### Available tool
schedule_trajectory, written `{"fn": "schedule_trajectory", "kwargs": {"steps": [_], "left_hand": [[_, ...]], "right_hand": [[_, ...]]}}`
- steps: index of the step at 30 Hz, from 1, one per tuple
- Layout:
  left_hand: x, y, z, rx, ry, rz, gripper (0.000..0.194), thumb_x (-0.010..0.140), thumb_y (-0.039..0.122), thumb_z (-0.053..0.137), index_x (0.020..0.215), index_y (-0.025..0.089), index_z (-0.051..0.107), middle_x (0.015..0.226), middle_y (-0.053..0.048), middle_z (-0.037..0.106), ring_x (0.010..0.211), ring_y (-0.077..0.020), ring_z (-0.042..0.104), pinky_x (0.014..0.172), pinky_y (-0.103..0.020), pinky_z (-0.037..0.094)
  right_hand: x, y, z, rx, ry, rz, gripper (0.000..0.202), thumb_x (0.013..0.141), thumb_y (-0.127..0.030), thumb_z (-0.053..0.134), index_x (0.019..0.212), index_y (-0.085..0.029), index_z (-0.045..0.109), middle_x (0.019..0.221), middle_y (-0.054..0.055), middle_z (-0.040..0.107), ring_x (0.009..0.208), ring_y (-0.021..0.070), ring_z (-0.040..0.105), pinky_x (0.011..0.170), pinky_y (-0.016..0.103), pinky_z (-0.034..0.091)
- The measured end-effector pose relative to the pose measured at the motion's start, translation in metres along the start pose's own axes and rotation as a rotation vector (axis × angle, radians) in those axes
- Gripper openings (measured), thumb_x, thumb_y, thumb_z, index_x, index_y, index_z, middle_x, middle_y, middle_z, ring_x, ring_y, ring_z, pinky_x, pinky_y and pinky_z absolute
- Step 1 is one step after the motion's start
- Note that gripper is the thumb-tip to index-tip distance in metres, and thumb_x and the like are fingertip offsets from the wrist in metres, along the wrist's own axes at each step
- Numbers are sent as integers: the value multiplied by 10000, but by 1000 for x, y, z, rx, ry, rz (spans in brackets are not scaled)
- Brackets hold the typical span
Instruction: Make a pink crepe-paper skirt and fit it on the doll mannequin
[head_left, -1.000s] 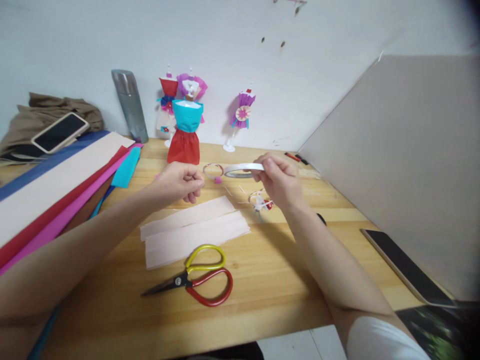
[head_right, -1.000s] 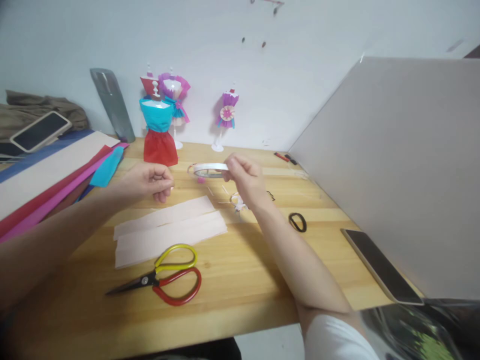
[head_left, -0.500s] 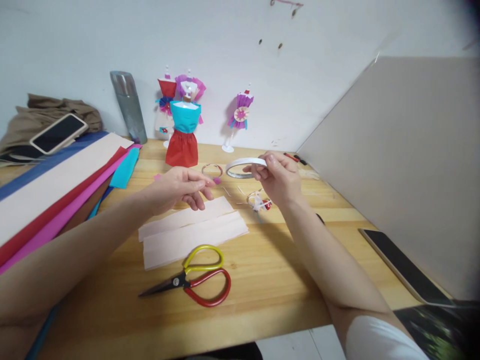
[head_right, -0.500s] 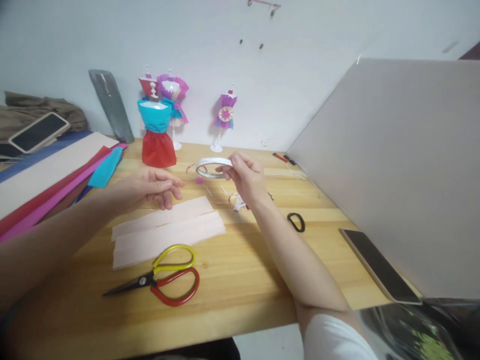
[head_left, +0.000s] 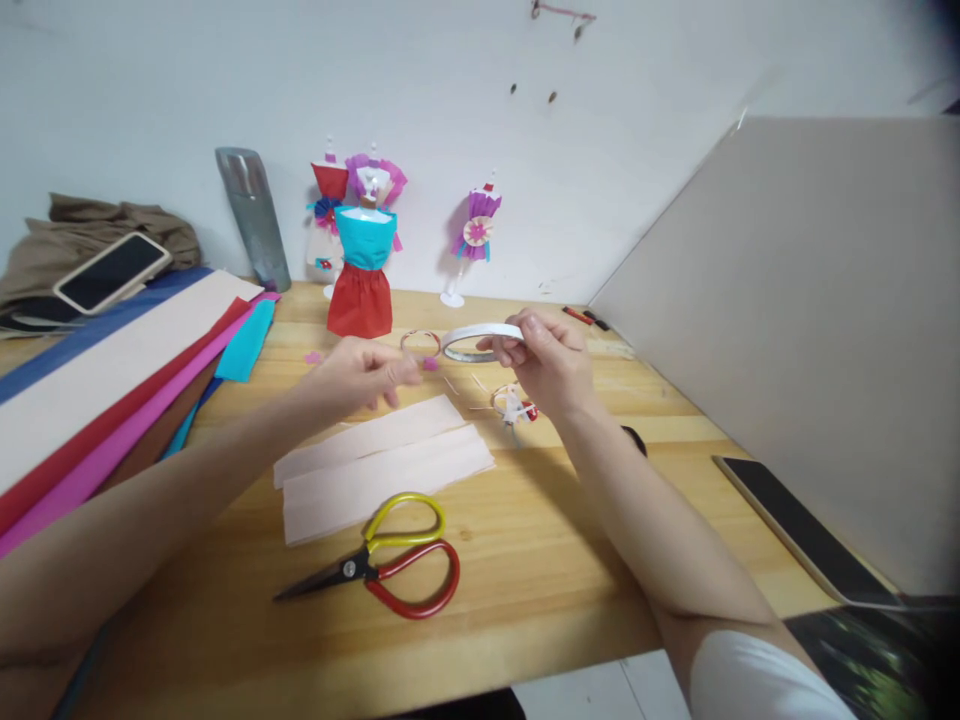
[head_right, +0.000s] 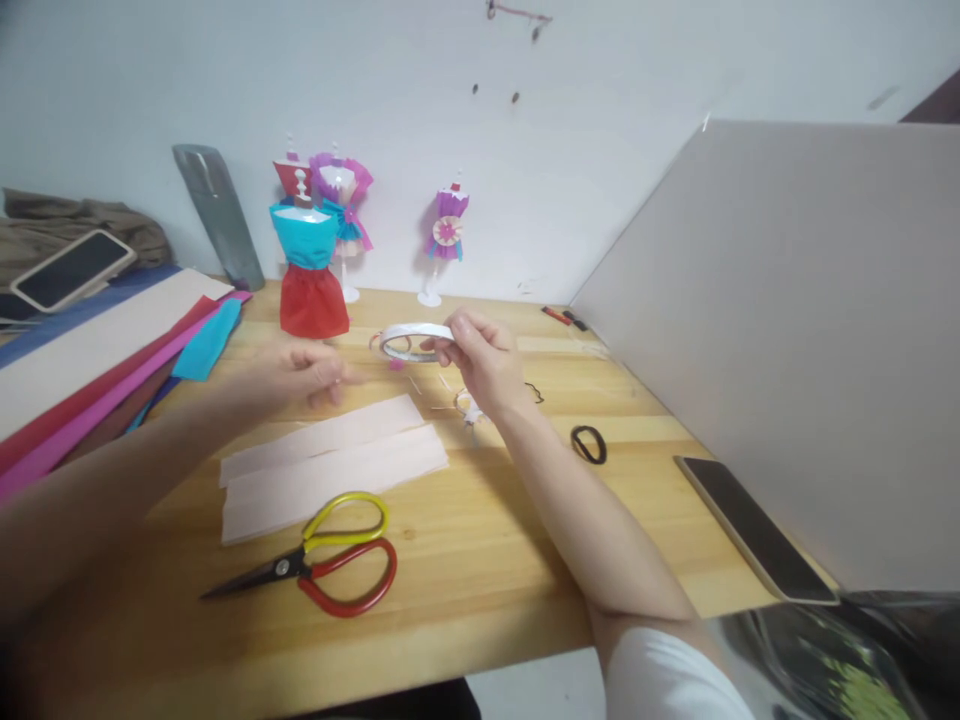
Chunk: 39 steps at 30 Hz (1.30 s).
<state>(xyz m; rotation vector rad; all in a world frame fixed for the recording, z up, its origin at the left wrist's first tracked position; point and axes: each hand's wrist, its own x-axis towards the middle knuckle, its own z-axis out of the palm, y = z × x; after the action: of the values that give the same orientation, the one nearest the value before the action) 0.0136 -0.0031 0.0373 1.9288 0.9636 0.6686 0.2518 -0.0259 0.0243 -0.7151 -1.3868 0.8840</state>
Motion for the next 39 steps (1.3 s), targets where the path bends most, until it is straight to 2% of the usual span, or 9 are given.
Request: {"fn": "schedule_trajectory", "kwargs": {"steps": [3, 6, 8, 11, 15, 20, 28, 32, 39], "left_hand": [[-4, 0, 4, 170, 192, 193, 201, 752, 331, 562, 640, 166, 593, 621, 2, 600, 583, -110, 515, 521, -209, 371], [-11, 4, 6, 199, 177, 229, 366, 852, 366, 441, 554, 173, 529, 539, 6, 538, 543, -109, 479, 505, -222, 346], [-14, 7, 8, 176, 158, 213, 388, 877, 385, 431, 585, 170, 568, 550, 3, 563, 535, -107, 490, 492, -217, 345], [-17, 12, 10, 126, 172, 179, 215, 820, 320, 542, 715, 168, 652, 584, 11, 611, 536, -99, 528, 492, -198, 370], [-19, 18, 11, -85, 81, 34, 96, 760, 240, 592, 726, 168, 644, 582, 15, 627, 517, -102, 589, 506, -189, 462], [-19, 20, 8, -264, 1, -78, 77, 730, 227, 632, 744, 151, 635, 653, 1, 678, 537, -113, 645, 506, -197, 509], [-15, 23, 6, -305, -14, -168, 96, 706, 89, 609, 627, 141, 596, 519, 22, 637, 457, -83, 602, 448, -155, 458], [-11, 19, 7, -314, -54, -200, 121, 680, 69, 605, 586, 143, 590, 478, 24, 618, 419, -84, 592, 406, -145, 429], [-9, 21, 5, -261, -105, -278, 154, 662, 90, 634, 531, 148, 576, 462, 10, 615, 396, -95, 580, 387, -158, 429]], "right_hand": [[-2, 2, 2, -16, -13, 4, 378, 800, -524, 718, 606, -220, 603, 521, -36, 369, 510, 132, 435, 589, 333, 440], [-6, 4, 4, -98, -39, 11, 389, 831, -549, 675, 636, -219, 609, 548, -24, 435, 527, 132, 436, 555, 309, 376], [-9, 5, 4, -167, -67, 8, 396, 870, -547, 625, 653, -216, 606, 580, -15, 484, 546, 133, 441, 553, 301, 347], [-13, 6, 5, -262, -124, -32, 391, 928, -495, 558, 662, -209, 588, 597, -14, 501, 574, 135, 456, 587, 301, 357], [-17, 1, 9, -399, -178, -83, 406, 963, -460, 496, 653, -205, 554, 607, -12, 511, 616, 144, 500, 633, 309, 389], [-18, -6, 15, -497, -208, -101, 435, 967, -480, 467, 635, -205, 531, 619, -2, 529, 608, 143, 509, 607, 295, 391], [-19, -7, 18, -509, -204, -127, 418, 971, -461, 468, 646, -206, 522, 612, -12, 494, 592, 137, 471, 628, 298, 397], [-22, -7, 21, -495, -173, -142, 411, 967, -474, 476, 658, -213, 549, 623, -3, 513, 625, 154, 499, 668, 319, 429], [-25, 0, 24, -406, -205, -153, 377, 951, -470, 503, 687, -217, 595, 651, 4, 541, 673, 171, 536, 715, 354, 471]]}}
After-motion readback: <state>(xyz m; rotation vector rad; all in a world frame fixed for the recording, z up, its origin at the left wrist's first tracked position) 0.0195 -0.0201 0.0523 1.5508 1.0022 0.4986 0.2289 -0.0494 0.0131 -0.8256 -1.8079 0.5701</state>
